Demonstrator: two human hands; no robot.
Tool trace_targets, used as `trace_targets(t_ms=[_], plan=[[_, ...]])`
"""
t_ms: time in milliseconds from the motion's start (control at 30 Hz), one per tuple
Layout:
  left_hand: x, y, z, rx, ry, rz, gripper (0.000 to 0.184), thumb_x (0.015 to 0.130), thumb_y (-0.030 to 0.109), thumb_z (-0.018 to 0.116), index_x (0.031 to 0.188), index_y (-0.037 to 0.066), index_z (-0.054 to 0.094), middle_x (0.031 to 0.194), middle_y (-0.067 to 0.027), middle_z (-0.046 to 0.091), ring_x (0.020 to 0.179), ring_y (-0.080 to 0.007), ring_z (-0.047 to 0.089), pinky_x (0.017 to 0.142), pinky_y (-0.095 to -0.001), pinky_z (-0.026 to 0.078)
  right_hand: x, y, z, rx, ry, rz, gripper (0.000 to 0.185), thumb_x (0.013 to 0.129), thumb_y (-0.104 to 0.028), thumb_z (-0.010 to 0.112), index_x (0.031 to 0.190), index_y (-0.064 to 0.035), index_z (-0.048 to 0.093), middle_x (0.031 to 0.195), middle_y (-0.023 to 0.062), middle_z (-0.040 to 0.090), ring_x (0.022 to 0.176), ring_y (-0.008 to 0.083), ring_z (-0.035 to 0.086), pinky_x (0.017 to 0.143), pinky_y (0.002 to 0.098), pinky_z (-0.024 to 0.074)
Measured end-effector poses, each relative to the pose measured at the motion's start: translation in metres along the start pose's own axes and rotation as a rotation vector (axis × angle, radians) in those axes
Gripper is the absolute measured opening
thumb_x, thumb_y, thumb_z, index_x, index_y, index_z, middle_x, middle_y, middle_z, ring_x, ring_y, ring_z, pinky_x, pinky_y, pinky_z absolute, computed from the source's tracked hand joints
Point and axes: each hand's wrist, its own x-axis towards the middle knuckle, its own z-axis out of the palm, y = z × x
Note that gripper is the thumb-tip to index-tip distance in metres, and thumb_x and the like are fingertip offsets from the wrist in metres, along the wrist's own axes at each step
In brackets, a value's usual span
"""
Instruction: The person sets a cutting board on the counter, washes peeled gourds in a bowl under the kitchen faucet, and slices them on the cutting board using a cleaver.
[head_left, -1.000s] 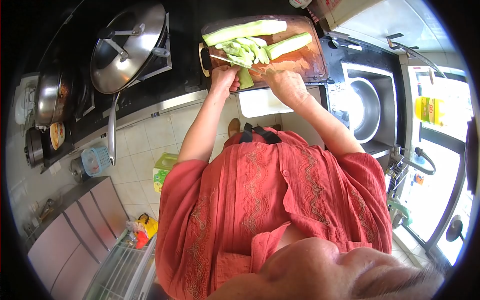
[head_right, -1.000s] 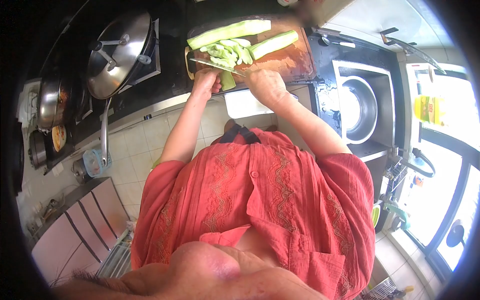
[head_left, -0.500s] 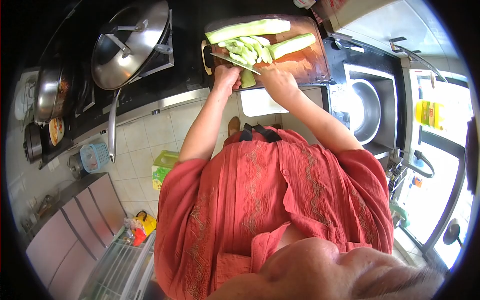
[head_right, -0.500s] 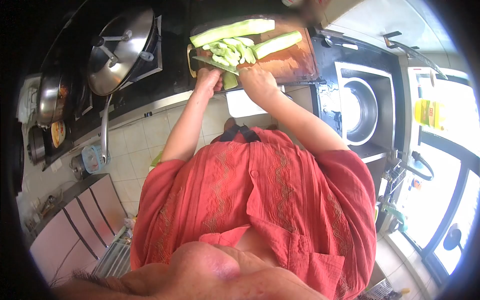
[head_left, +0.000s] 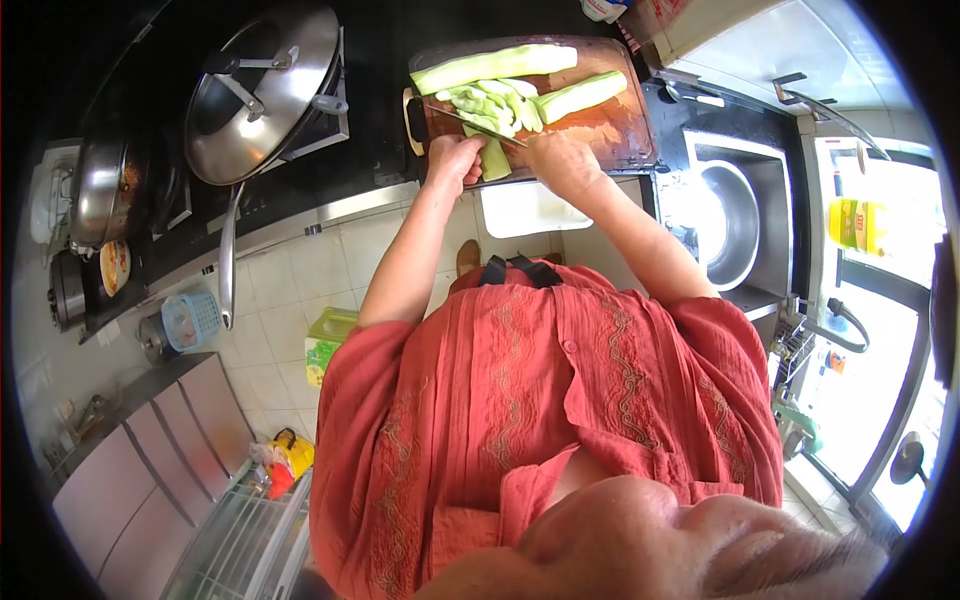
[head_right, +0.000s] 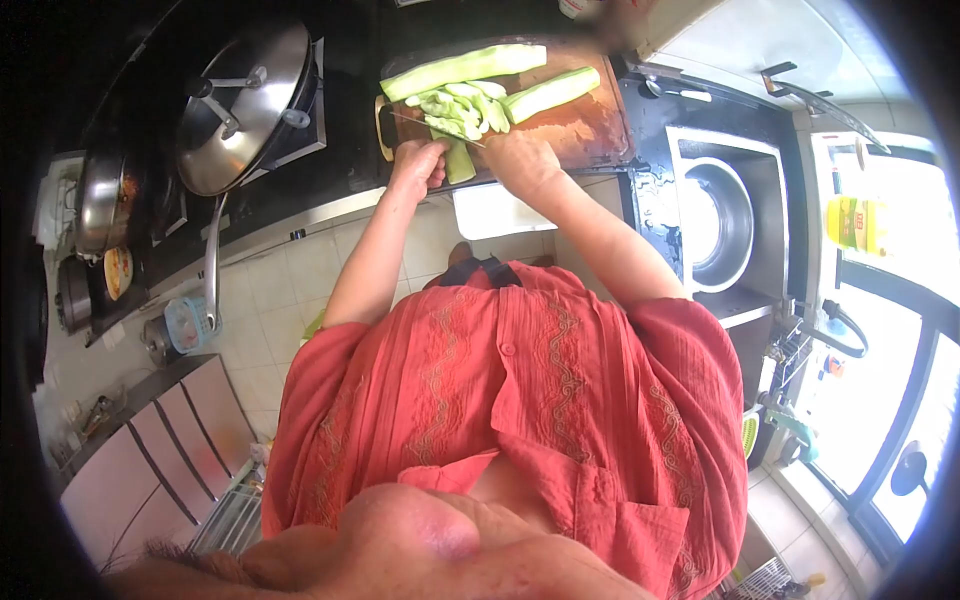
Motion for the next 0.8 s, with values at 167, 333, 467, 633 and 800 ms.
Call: trace_targets(t_ms=[167, 333, 467, 633, 800], plan=[[-0.001, 0.000, 0.002, -0.057, -0.007, 0.017, 0.019, 0.079, 0.019, 0.064, 0.070, 0.005, 0.057, 0.056, -0.0015, 0.051, 0.041, -0.0100, 0.047, 0.033, -0.0243, 0.036, -0.012, 0.004, 0.004, 0.064, 0.084, -0.009, 0.023, 0.087, -0.016, 0.051, 0.079, -0.0001, 0.065, 0.077, 0.0194, 0.066, 0.072, 0.0330, 0.067, 0.064, 0.0430, 0.0546], [-0.001, 0.004, 0.002, 0.016, 0.006, 0.015, 0.019, 0.078, 0.020, 0.065, 0.069, 0.006, 0.056, 0.056, -0.0013, 0.051, 0.041, -0.0100, 0.047, 0.035, -0.0240, 0.037, 0.013, -0.002, 0.020, 0.226, 0.056, 0.079, 0.028, 0.089, -0.025, 0.054, 0.085, 0.0003, 0.065, 0.081, 0.0179, 0.067, 0.082, 0.0324, 0.066, 0.072, 0.0425, 0.0533], [-0.001, -0.003, -0.001, -0.010, -0.020, 0.032, 0.020, 0.078, 0.021, 0.066, 0.069, 0.008, 0.055, 0.056, -0.0009, 0.053, 0.042, -0.0100, 0.049, 0.036, -0.0235, 0.039, 0.012, 0.004, 0.010, 0.253, 0.039, 0.080, 0.031, 0.089, -0.027, 0.052, 0.085, 0.0011, 0.064, 0.081, 0.0190, 0.066, 0.079, 0.0338, 0.066, 0.071, 0.0434, 0.0530], [-0.004, -0.007, -0.006, -0.052, -0.066, 0.056, 0.019, 0.080, 0.018, 0.064, 0.069, 0.004, 0.057, 0.058, -0.0029, 0.055, 0.041, -0.0101, 0.051, 0.034, -0.0236, 0.041, -0.012, 0.014, 0.001, 0.220, 0.155, 0.061, 0.035, 0.091, -0.028, 0.049, 0.079, 0.0001, 0.065, 0.071, 0.0223, 0.063, 0.071, 0.0374, 0.065, 0.066, 0.0454, 0.0522], [-0.007, -0.004, -0.002, -0.041, -0.023, 0.048, 0.019, 0.079, 0.018, 0.065, 0.068, 0.005, 0.057, 0.056, -0.0022, 0.055, 0.039, -0.0098, 0.050, 0.034, -0.0234, 0.040, -0.029, 0.010, 0.005, 0.147, 0.169, -0.017, 0.033, 0.091, -0.027, 0.049, 0.081, 0.0003, 0.064, 0.068, 0.0209, 0.062, 0.069, 0.0366, 0.065, 0.061, 0.0449, 0.0530]])
